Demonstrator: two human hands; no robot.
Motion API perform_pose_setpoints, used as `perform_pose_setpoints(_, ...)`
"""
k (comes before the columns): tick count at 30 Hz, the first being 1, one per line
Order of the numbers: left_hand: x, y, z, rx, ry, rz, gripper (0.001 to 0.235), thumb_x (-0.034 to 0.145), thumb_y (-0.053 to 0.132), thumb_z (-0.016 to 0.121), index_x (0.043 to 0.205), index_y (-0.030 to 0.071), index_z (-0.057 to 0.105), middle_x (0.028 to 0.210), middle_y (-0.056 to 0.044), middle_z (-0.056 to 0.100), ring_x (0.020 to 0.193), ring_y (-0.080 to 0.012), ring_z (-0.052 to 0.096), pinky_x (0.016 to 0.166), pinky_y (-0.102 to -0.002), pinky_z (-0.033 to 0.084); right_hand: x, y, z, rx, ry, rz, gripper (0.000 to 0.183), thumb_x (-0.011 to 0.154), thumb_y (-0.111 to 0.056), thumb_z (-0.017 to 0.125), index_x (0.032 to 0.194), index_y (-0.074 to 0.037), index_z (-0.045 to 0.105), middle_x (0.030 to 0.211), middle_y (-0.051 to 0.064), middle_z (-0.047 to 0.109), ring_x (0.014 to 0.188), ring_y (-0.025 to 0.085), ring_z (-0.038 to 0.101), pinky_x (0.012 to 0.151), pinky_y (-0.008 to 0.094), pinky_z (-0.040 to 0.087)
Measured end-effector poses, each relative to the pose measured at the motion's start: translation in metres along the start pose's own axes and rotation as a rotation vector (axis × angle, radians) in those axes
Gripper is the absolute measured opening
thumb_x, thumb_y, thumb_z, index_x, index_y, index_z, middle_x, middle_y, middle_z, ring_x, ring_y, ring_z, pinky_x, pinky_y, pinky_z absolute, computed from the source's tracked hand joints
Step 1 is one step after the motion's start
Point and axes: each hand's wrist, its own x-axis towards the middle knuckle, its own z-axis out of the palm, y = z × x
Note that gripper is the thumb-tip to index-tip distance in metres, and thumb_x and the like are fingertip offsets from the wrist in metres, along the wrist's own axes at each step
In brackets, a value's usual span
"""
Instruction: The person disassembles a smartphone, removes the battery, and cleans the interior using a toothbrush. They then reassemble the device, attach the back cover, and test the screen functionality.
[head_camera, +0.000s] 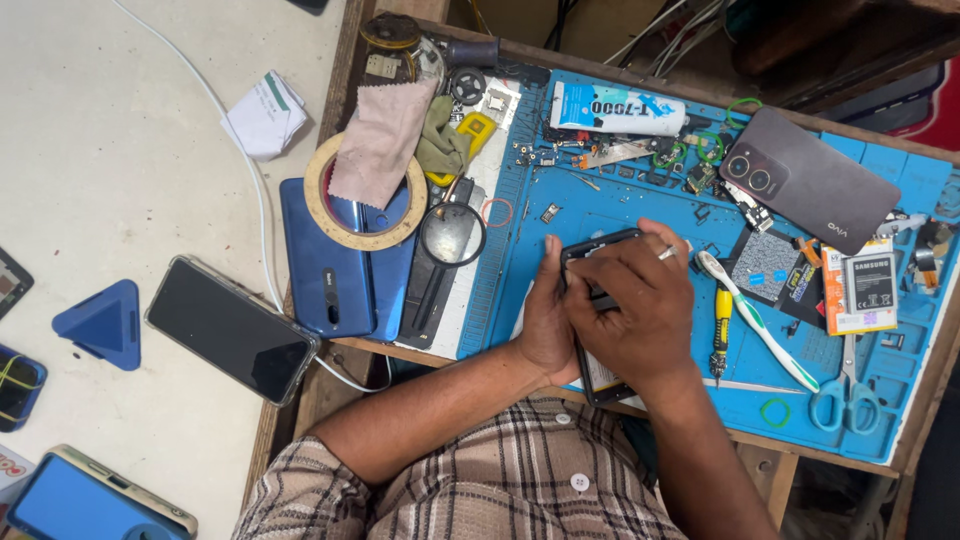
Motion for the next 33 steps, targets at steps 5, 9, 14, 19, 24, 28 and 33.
perform_pose_setpoints(5, -0.002, 0.002, 0.008, -0.044, -0.073, 0.002, 0.081, 0.108, 0.077, 0.035, 0.144, 0.007, 0.053, 0.133, -0.013, 0.062, 0.126, -0.0264, 0.059, 0.11, -0.042, 0.05, 0.001, 0.004, -0.008, 0.097, 0.078, 0.046, 0.013, 0.078, -0.006, 0.078, 0.089, -0.01, 0.072, 0.082, 0.003, 0.067, 0.082, 0.021, 0.067, 0.104, 0.047, 0.054)
perform_pose_setpoints(9, -0.001, 0.007, 0.007, -0.136, -0.218, -0.074, 0.095, 0.101, 0.085, 0.031, 0.149, 0.006, 0.049, 0.129, -0.016, 0.065, 0.123, -0.0301, 0.063, 0.108, -0.052, 0.05, -0.004, 0.021, -0.034, 0.042, 0.227, 0.116, 0.009, 0.095, 0.001, 0.077, 0.097, -0.006, 0.071, 0.087, 0.006, 0.07, 0.081, 0.017, 0.069, 0.101, 0.04, 0.057)
perform_pose_setpoints(14, 0.003, 0.008, 0.007, -0.208, -0.314, -0.071, 0.101, 0.104, 0.087, 0.032, 0.152, 0.0, 0.046, 0.124, -0.019, 0.064, 0.126, -0.0313, 0.063, 0.111, -0.068, 0.047, -0.028, 0.043, -0.057, 0.028, 0.269, 0.294, 0.01, 0.097, 0.0, 0.081, 0.102, 0.0, 0.072, 0.094, 0.013, 0.069, 0.086, 0.021, 0.068, 0.085, 0.029, 0.053)
perform_pose_setpoints(19, 0.004, 0.009, 0.005, -0.252, -0.329, -0.087, 0.102, 0.102, 0.088, 0.033, 0.152, 0.0, 0.046, 0.125, -0.02, 0.065, 0.126, -0.0321, 0.063, 0.113, -0.069, 0.044, -0.06, 0.053, -0.055, 0.046, 0.214, 0.439, 0.009, 0.1, -0.002, 0.08, 0.104, 0.001, 0.073, 0.096, 0.011, 0.073, 0.086, 0.016, 0.07, 0.083, 0.025, 0.053)
perform_pose_setpoints(24, 0.005, 0.01, 0.008, -0.284, -0.318, -0.108, 0.101, 0.101, 0.087, 0.034, 0.153, 0.001, 0.046, 0.127, -0.02, 0.065, 0.126, -0.0332, 0.064, 0.113, -0.069, 0.043, -0.081, 0.055, -0.051, -0.116, 0.143, 0.397, 0.011, 0.098, -0.004, 0.084, 0.1, -0.002, 0.073, 0.095, 0.01, 0.074, 0.085, 0.019, 0.071, 0.081, 0.029, 0.052)
perform_pose_setpoints(28, 0.005, 0.012, 0.013, -0.291, -0.295, -0.125, 0.1, 0.101, 0.086, 0.034, 0.154, 0.003, 0.047, 0.131, -0.02, 0.065, 0.125, -0.034, 0.063, 0.114, -0.067, 0.044, -0.091, 0.056, -0.054, -0.258, 0.062, 0.353, 0.008, 0.096, -0.005, 0.084, 0.1, -0.006, 0.076, 0.093, 0.009, 0.074, 0.088, 0.026, 0.069, 0.087, 0.036, 0.051)
perform_pose_setpoints(33, 0.006, 0.012, 0.017, -0.26, -0.247, -0.138, 0.095, 0.098, 0.079, 0.035, 0.154, 0.003, 0.047, 0.131, -0.019, 0.065, 0.124, -0.0347, 0.063, 0.111, -0.064, 0.046, -0.096, 0.068, -0.083, -0.291, 0.136, 0.394, 0.015, 0.097, -0.01, 0.082, 0.11, -0.006, 0.075, 0.107, 0.011, 0.073, 0.098, 0.028, 0.068, 0.09, 0.035, 0.051)
